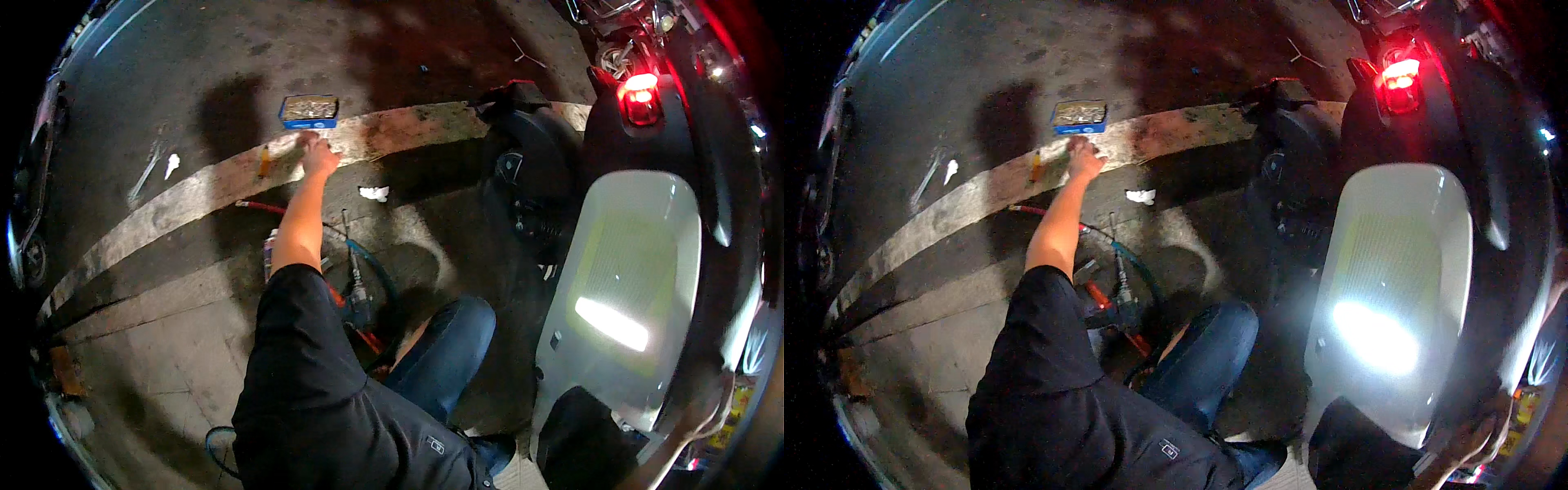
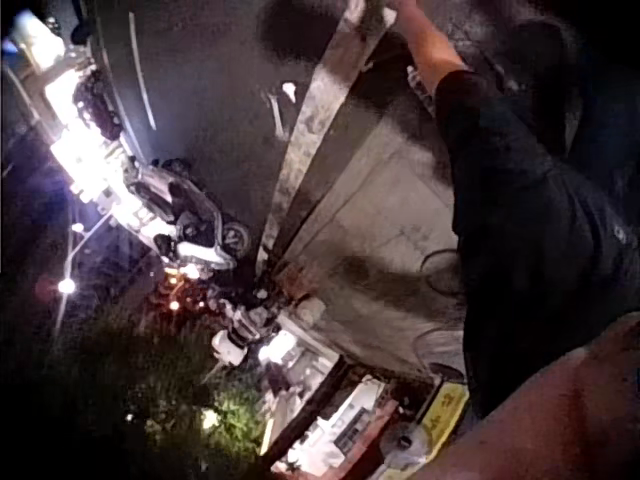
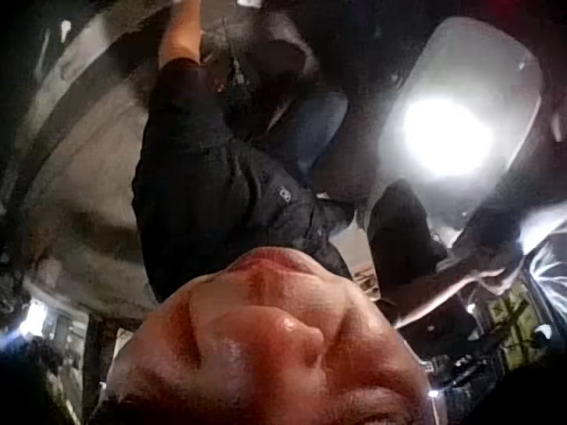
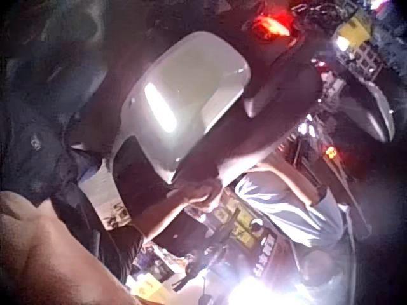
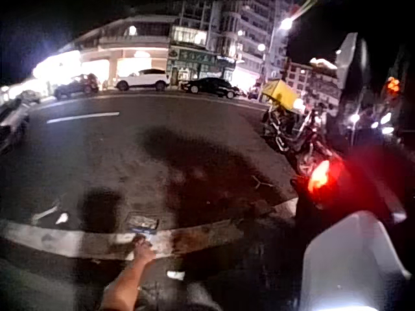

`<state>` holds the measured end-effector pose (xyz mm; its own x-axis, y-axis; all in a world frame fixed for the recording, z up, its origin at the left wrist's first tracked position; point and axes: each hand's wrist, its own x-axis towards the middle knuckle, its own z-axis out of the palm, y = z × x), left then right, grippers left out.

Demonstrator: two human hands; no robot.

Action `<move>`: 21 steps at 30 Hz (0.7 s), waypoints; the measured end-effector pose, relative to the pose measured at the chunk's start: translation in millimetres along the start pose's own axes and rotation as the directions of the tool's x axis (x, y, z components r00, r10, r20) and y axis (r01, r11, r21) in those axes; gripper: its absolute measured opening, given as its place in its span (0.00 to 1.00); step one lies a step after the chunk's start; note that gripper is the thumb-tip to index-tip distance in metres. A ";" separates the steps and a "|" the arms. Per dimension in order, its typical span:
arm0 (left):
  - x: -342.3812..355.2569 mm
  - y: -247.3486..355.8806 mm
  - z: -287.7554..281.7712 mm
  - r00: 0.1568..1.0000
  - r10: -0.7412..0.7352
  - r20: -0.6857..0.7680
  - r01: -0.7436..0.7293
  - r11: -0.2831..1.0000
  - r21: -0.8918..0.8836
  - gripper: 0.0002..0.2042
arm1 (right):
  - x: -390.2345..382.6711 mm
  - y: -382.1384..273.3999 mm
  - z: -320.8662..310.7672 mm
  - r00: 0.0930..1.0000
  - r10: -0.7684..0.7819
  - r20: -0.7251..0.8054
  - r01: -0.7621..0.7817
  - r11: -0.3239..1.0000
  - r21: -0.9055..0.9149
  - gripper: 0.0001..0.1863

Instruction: The person works on the lower rear and front components of a scooter, using a drill to secure parts and an air hose for the tires.

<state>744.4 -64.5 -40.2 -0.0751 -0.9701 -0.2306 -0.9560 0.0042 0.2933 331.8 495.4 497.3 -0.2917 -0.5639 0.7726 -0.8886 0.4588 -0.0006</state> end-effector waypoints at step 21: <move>-118.0 57.6 74.0 0.903 0.428 -0.033 -0.427 0.888 -0.171 0.10 | 51.0 -21.5 31.0 0.995 -0.043 0.092 0.043 0.999 -0.001 0.17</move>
<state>677.2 68.2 -64.8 -0.4680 -0.8822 -0.0521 -0.7679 0.3768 0.5179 325.0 435.4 517.0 -0.2848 -0.6435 0.7105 -0.8997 0.4352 0.0335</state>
